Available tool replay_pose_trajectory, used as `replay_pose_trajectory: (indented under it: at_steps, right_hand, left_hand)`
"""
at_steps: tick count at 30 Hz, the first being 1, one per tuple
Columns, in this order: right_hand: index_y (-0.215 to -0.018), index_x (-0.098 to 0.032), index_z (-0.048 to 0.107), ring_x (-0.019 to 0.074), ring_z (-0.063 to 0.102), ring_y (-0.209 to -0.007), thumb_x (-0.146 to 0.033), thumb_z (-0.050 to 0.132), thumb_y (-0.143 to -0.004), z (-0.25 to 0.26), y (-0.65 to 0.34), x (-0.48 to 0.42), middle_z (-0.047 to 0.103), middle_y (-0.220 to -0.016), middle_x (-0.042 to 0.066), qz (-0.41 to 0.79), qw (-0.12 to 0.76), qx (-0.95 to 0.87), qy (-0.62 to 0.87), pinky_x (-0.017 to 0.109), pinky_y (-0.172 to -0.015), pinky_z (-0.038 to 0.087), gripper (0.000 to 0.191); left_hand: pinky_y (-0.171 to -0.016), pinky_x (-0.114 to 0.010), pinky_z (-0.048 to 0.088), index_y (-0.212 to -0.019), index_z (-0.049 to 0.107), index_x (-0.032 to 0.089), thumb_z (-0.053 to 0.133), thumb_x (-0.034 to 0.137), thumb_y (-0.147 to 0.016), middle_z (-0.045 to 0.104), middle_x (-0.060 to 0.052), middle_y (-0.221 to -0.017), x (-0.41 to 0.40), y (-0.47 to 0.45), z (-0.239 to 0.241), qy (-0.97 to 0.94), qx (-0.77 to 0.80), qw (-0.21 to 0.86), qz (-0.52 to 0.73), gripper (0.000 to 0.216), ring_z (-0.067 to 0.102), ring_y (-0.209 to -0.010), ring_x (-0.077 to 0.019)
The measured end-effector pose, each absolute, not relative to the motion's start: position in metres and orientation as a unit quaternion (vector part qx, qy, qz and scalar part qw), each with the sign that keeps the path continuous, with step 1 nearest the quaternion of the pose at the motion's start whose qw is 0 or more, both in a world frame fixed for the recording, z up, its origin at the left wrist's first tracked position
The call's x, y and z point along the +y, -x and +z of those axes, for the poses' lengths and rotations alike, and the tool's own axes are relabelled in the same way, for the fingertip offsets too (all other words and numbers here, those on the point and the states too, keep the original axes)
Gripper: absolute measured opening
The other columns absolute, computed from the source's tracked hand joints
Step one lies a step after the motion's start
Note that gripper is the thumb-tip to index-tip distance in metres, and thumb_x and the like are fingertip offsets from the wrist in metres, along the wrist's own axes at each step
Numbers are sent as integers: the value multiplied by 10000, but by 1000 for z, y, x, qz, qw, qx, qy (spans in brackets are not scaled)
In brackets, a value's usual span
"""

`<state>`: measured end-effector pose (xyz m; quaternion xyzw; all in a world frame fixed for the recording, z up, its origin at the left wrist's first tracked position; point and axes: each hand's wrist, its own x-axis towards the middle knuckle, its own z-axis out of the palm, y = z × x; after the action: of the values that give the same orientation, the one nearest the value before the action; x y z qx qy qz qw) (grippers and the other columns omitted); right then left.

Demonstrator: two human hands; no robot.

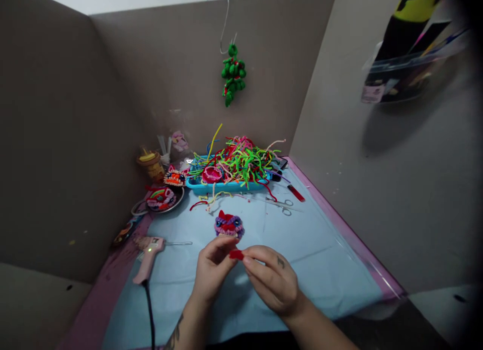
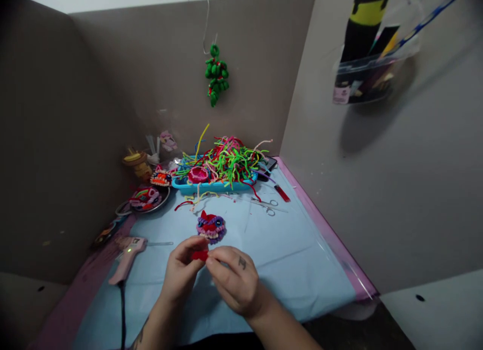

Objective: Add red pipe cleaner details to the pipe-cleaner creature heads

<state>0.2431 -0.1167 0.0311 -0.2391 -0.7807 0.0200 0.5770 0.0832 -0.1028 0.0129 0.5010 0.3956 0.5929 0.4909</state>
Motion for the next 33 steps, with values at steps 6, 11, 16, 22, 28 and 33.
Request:
replay_pose_trajectory:
  at_steps: [6, 11, 16, 22, 28, 33]
  right_hand:
    - [-1234, -178, 536, 183, 641, -926, -14, 528, -818, 31, -239, -122, 659, -980, 109, 50, 590, -772, 231, 317, -747, 574, 447]
    - [-1122, -208, 606, 159, 663, -863, -25, 551, -813, 37, -231, -124, 685, -933, 70, 98, 618, -743, 237, 279, -729, 578, 363]
    - [-878, -208, 652, 127, 665, -737, -8, 611, -768, 34, -221, -121, 684, -829, 25, 260, 648, -669, 254, 240, -669, 569, 232]
    - [-834, -195, 646, 131, 666, -700, -62, 608, -805, 14, -223, -114, 665, -827, 28, 374, 676, -575, 270, 245, -588, 580, 142]
    - [-777, -171, 628, 117, 652, -613, -108, 646, -789, 4, -236, -103, 649, -803, 23, 372, 704, -511, 324, 229, -533, 582, 67]
    - [-767, -164, 625, 118, 647, -615, -135, 659, -785, -5, -235, -99, 645, -820, 30, 378, 707, -490, 342, 240, -537, 591, 48]
  left_hand:
    - [-725, -300, 507, -963, 673, 158, 673, 445, -754, 681, -117, -974, -97, -83, 12, -416, 377, 607, 563, 356, 626, -832, -193]
    - [-759, -296, 472, -923, 654, 162, 714, 479, -702, 651, -100, -949, -95, -90, 21, -415, 300, 684, 520, 391, 595, -851, -190]
    - [-592, -219, 401, -704, 534, 163, 688, 430, -743, 528, -3, -701, -89, -93, 23, -458, 275, 676, 508, 310, 490, -632, -108]
    - [-679, -280, 426, -787, 542, 195, 487, 294, -846, 556, -23, -737, -97, -40, 32, -634, 569, 303, 426, 128, 523, -701, -171]
    - [-842, -415, 418, -901, 643, 170, 402, 413, -858, 614, -160, -1067, -125, 53, 31, -612, 777, -53, 136, 345, 546, -1007, -327]
    - [-740, -392, 441, -1122, 529, 77, 424, 484, -844, 629, -212, -1018, -138, 77, 25, -544, 838, -37, -20, 504, 599, -947, -354]
